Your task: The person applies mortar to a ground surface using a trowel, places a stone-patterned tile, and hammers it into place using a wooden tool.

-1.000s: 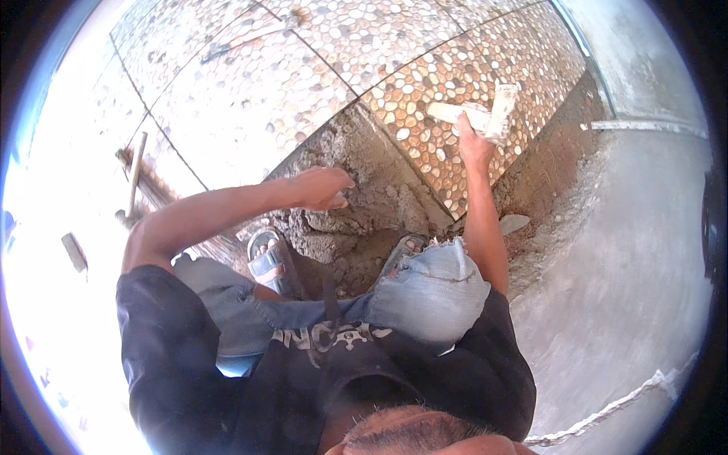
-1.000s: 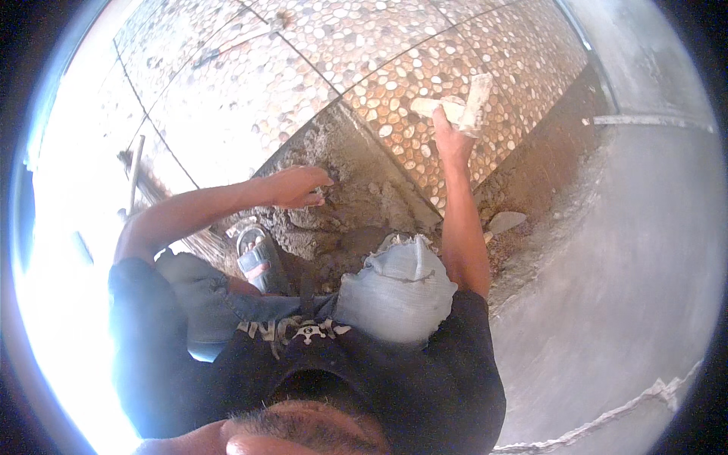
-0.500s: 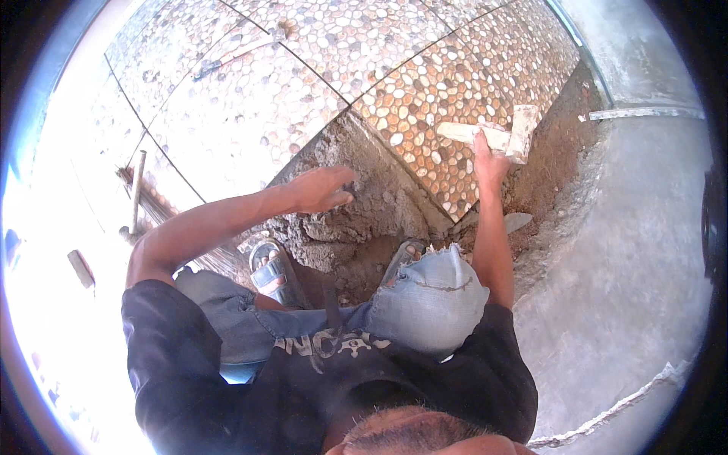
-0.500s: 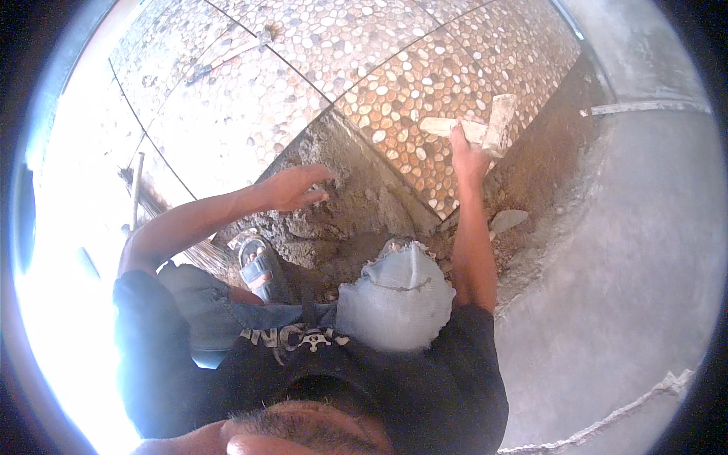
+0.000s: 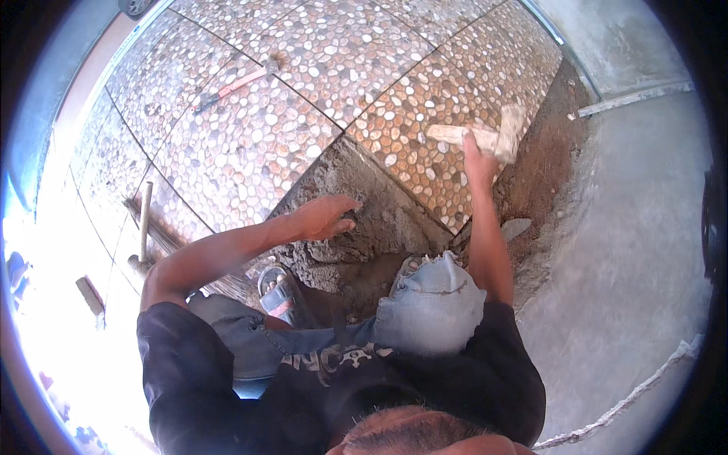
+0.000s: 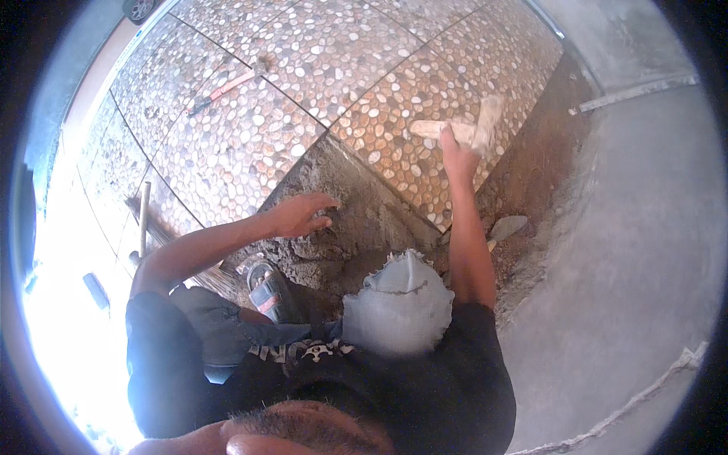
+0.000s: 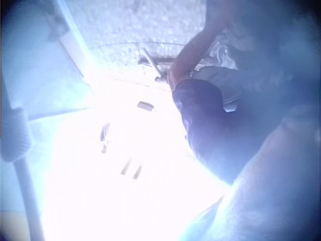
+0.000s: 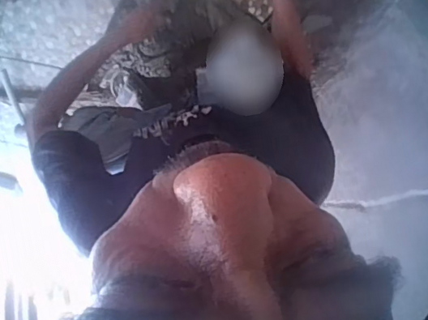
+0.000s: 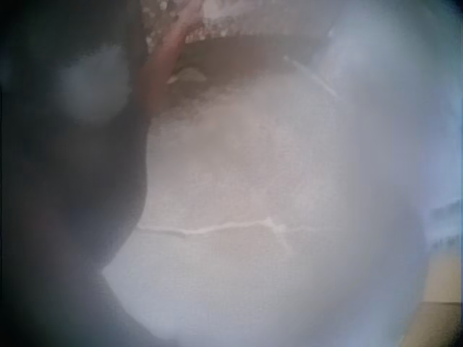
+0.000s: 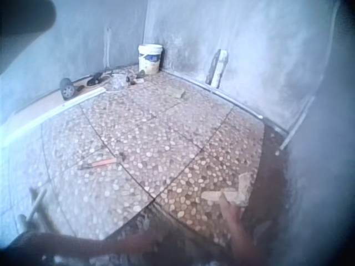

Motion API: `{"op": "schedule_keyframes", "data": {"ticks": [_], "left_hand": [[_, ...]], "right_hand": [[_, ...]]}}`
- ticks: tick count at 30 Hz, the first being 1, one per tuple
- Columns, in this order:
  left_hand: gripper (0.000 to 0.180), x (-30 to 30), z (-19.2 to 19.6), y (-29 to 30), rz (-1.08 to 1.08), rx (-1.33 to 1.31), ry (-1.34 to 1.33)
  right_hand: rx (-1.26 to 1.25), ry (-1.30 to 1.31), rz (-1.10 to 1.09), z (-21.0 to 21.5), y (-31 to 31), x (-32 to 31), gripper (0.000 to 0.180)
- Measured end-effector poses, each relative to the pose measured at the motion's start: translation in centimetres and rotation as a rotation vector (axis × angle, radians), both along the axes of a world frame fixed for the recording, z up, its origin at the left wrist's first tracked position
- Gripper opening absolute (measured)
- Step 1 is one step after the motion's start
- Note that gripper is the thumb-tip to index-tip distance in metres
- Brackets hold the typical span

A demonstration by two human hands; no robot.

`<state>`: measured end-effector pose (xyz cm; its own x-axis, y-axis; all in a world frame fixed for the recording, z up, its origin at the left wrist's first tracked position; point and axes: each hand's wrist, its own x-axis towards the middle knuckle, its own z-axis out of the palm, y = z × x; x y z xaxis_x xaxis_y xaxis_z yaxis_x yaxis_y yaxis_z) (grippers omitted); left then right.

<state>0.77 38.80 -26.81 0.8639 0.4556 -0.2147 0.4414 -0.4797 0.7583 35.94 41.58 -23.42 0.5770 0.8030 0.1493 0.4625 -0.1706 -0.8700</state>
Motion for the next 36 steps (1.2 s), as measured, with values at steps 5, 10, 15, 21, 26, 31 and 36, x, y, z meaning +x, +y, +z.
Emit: {"op": "schedule_keyframes", "data": {"ticks": [5,10,15,21,26,31,36], "left_hand": [[0.046,0.0,0.2,-0.1,0.006,-0.023,-0.013],[0.047,0.6,-0.4,0.0,0.026,-0.074,-0.016],[0.047,1.2,-0.2,0.3,0.036,-0.045,-0.071],[0.047,0.8,-0.4,0.1,0.037,-0.083,-0.016],[0.047,0.7,-0.3,-0.4,0.009,-0.076,-0.040],[0.047,1.0,-0.9,0.0,-0.016,-0.067,-0.007],[0.049,0.9,-1.2,-0.2,0.009,-0.076,-0.069]], "right_hand": [[0.011,-0.085,0.073,-2.6,-1.7,2.8,0.041],[0.081,-0.222,0.118,-2.8,-2.5,2.6,0.026],[-0.031,-0.082,0.044,-1.7,-2.2,2.2,0.038],[0.075,0.045,0.136,-1.4,-1.7,-0.9,0.036],[-0.017,-0.059,0.193,0.1,-1.4,-3.5,0.032],[-0.127,-0.183,0.182,-0.9,-3.9,-0.9,0.038],[-0.136,-0.067,-0.014,-0.1,-7.2,0.1,0.037]]}}
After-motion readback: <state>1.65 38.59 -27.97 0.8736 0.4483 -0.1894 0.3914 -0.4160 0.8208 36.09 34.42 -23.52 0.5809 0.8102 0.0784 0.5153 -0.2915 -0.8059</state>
